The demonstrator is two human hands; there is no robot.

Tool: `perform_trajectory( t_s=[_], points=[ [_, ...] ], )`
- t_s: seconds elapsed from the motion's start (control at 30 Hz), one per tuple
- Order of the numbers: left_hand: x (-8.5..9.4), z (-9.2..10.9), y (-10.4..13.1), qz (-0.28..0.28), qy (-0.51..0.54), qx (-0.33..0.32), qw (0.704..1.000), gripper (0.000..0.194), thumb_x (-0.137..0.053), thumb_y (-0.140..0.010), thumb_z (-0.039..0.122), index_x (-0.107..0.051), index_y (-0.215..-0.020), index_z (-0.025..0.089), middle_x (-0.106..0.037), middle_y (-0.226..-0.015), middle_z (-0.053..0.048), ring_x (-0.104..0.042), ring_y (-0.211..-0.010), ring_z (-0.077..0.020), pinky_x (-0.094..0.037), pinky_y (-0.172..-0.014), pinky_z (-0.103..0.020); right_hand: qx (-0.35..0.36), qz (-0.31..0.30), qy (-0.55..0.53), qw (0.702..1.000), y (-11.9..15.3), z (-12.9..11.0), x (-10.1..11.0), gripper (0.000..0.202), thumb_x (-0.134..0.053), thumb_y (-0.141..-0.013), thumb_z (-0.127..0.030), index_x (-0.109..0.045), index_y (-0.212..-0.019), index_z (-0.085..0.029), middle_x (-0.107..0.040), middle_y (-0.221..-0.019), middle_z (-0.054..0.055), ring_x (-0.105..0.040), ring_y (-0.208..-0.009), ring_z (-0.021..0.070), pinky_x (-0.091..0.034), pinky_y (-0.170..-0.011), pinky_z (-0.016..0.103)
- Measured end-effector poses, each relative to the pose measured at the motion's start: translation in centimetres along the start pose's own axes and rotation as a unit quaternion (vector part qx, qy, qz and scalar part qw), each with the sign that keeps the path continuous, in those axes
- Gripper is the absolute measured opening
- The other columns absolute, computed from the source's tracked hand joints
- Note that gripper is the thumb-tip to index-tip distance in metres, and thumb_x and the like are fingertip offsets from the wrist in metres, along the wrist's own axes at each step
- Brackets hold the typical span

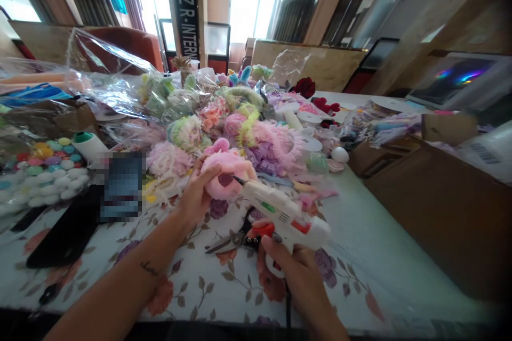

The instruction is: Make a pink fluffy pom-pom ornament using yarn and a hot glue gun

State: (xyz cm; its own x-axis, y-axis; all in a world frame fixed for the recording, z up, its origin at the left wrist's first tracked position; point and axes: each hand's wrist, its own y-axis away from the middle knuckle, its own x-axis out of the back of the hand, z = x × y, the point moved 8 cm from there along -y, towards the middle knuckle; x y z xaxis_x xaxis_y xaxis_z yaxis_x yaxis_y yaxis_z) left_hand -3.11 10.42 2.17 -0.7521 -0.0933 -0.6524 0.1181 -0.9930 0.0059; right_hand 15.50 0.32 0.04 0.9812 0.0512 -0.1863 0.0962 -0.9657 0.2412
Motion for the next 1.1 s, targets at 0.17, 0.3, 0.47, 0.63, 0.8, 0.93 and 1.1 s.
perform_trajectory(
  t_s=[0.17,0.3,0.47,0.63,0.8,0.93,1.1],
  points=[
    [-0.2,0.1,0.2,0.000,-0.009,-0.010,1.000,0.050,-0.086,-0.071,0.027,-0.061,-0.113,0.022,-0.069,-0.092,0.001,-0.065,-0.075,-0.0120,-0.052,-0.068,-0.022,0.020,0.013,0.054,0.998,0.1,0.1,-1.2,0.054,-0.073,-0.079,-0.068,-0.071,-0.094,-0.017,-0.058,-0.050,-0.002,-0.033,-0.035,0.0049,-0.024,-0.032,0.017],
    [-0.6,0.3,0.5,-0.002,-0.023,-0.015,1.000,0.053,-0.088,-0.069,0.028,-0.060,-0.114,0.023,-0.069,-0.091,0.002,-0.065,-0.077,-0.0124,-0.053,-0.069,-0.022,0.027,0.034,0.062,0.997,0.5,0.3,-0.9,0.053,-0.070,-0.081,-0.069,-0.069,-0.088,-0.017,-0.057,-0.048,-0.002,-0.033,-0.036,0.0056,-0.023,-0.032,0.017],
    [-0.8,0.4,0.8,-0.003,-0.046,-0.020,0.999,0.054,-0.088,-0.067,0.028,-0.060,-0.113,0.024,-0.067,-0.088,0.003,-0.062,-0.074,-0.0115,-0.053,-0.067,-0.021,0.021,0.025,0.052,0.998,0.3,0.6,-1.1,0.050,-0.070,-0.082,-0.067,-0.066,-0.083,-0.018,-0.056,-0.047,-0.003,-0.034,-0.035,0.0046,-0.023,-0.033,0.016],
    [-0.8,0.4,0.8,-0.006,-0.059,-0.030,0.998,0.051,-0.087,-0.067,0.028,-0.060,-0.111,0.025,-0.065,-0.088,0.003,-0.061,-0.075,-0.0113,-0.052,-0.067,-0.020,0.022,0.035,0.050,0.998,0.3,0.8,-0.9,0.048,-0.072,-0.081,-0.066,-0.065,-0.081,-0.018,-0.055,-0.046,-0.003,-0.034,-0.035,0.0048,-0.024,-0.032,0.016],
    [-1.0,0.5,0.9,-0.003,-0.061,-0.028,0.998,0.054,-0.088,-0.064,0.028,-0.058,-0.109,0.025,-0.064,-0.088,0.003,-0.060,-0.074,-0.0115,-0.053,-0.066,-0.020,0.024,0.035,0.044,0.998,0.3,0.9,-0.9,0.046,-0.072,-0.082,-0.064,-0.065,-0.082,-0.018,-0.057,-0.047,-0.002,-0.035,-0.035,0.0049,-0.023,-0.032,0.016],
    [-1.2,0.5,1.0,0.001,-0.061,-0.022,0.998,0.057,-0.089,-0.061,0.028,-0.057,-0.108,0.024,-0.063,-0.087,0.003,-0.060,-0.073,-0.0116,-0.053,-0.065,-0.020,0.032,0.031,0.043,0.998,0.2,0.8,-0.9,0.045,-0.071,-0.083,-0.063,-0.065,-0.081,-0.018,-0.057,-0.047,-0.002,-0.035,-0.035,0.0054,-0.025,-0.032,0.017],
    [-1.3,0.5,0.9,-0.002,-0.065,-0.025,0.998,0.056,-0.088,-0.061,0.027,-0.057,-0.107,0.024,-0.062,-0.086,0.003,-0.059,-0.072,-0.0111,-0.053,-0.064,-0.020,0.034,0.040,0.057,0.997,0.3,0.6,-0.8,0.045,-0.070,-0.084,-0.063,-0.065,-0.078,-0.019,-0.057,-0.046,-0.002,-0.036,-0.034,0.0057,-0.025,-0.031,0.017]
  ],
)
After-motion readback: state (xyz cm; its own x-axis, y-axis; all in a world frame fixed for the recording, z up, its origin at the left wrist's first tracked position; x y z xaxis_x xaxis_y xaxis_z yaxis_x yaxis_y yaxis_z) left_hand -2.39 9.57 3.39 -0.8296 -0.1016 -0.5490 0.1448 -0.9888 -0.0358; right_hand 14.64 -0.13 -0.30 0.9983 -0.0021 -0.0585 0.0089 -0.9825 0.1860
